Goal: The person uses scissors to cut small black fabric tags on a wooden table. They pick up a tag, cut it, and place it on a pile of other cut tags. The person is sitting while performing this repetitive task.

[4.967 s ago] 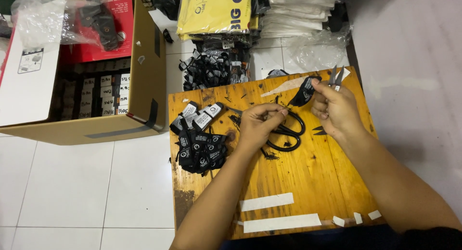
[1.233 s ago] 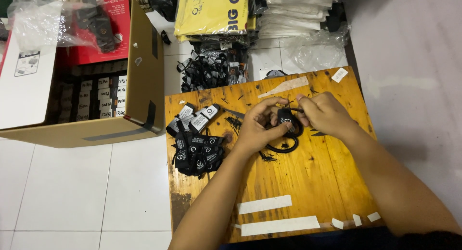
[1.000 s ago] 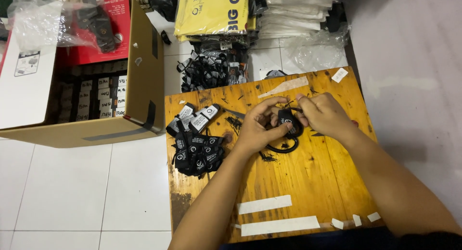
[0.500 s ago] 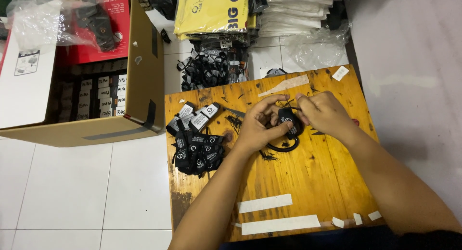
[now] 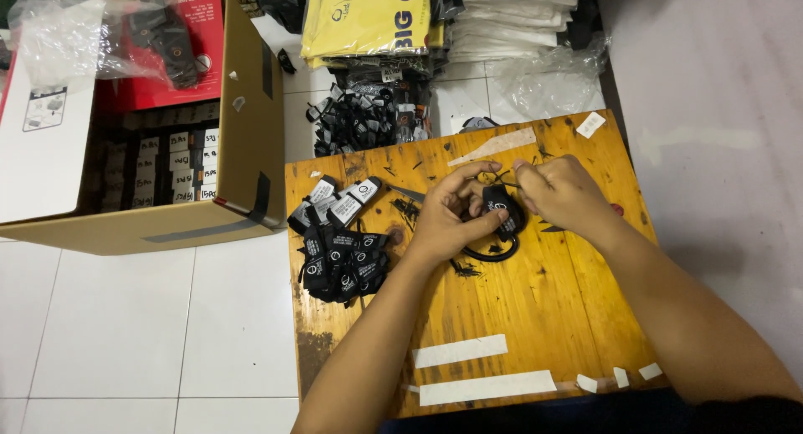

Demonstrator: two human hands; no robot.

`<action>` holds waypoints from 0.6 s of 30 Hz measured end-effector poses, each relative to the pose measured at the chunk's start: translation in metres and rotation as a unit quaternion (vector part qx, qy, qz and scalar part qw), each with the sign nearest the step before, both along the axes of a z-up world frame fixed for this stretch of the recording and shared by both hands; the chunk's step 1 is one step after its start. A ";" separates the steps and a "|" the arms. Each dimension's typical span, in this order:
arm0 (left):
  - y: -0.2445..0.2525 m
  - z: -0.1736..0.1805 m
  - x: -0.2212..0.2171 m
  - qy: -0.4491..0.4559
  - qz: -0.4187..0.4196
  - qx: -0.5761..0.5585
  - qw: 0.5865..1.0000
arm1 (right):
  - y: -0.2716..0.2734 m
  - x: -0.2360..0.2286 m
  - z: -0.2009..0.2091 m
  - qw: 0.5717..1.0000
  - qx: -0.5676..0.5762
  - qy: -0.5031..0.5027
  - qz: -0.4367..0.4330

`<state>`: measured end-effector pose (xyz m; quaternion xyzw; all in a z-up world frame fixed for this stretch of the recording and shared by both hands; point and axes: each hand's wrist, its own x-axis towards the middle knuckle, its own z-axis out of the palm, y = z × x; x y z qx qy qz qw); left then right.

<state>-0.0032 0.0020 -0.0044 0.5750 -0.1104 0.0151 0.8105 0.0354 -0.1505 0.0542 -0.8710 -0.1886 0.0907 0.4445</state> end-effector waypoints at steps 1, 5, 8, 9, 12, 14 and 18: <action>0.000 0.000 0.000 0.000 0.000 0.000 1.000 | -0.001 0.001 -0.003 1.000 0.000 0.000 0.000; 0.000 0.002 -0.001 -0.003 0.007 0.004 1.000 | 0.000 0.005 -0.005 0.991 0.081 0.025 -0.108; -0.002 0.021 -0.008 0.008 0.024 -0.006 1.000 | 0.002 0.002 -0.002 0.950 0.234 0.108 -0.175; -0.002 0.030 -0.011 0.016 0.035 -0.016 0.999 | 0.002 0.001 0.000 0.909 0.331 0.174 -0.183; -0.004 0.004 -0.003 0.049 0.085 -0.040 0.994 | 0.002 -0.002 0.018 0.988 0.122 0.040 -0.079; -0.003 0.008 -0.002 0.054 0.100 -0.051 0.992 | -0.007 0.005 -0.006 0.994 0.086 0.038 -0.054; -0.003 0.012 -0.001 0.044 0.118 -0.056 0.991 | -0.012 0.007 -0.016 0.998 0.017 0.042 -0.049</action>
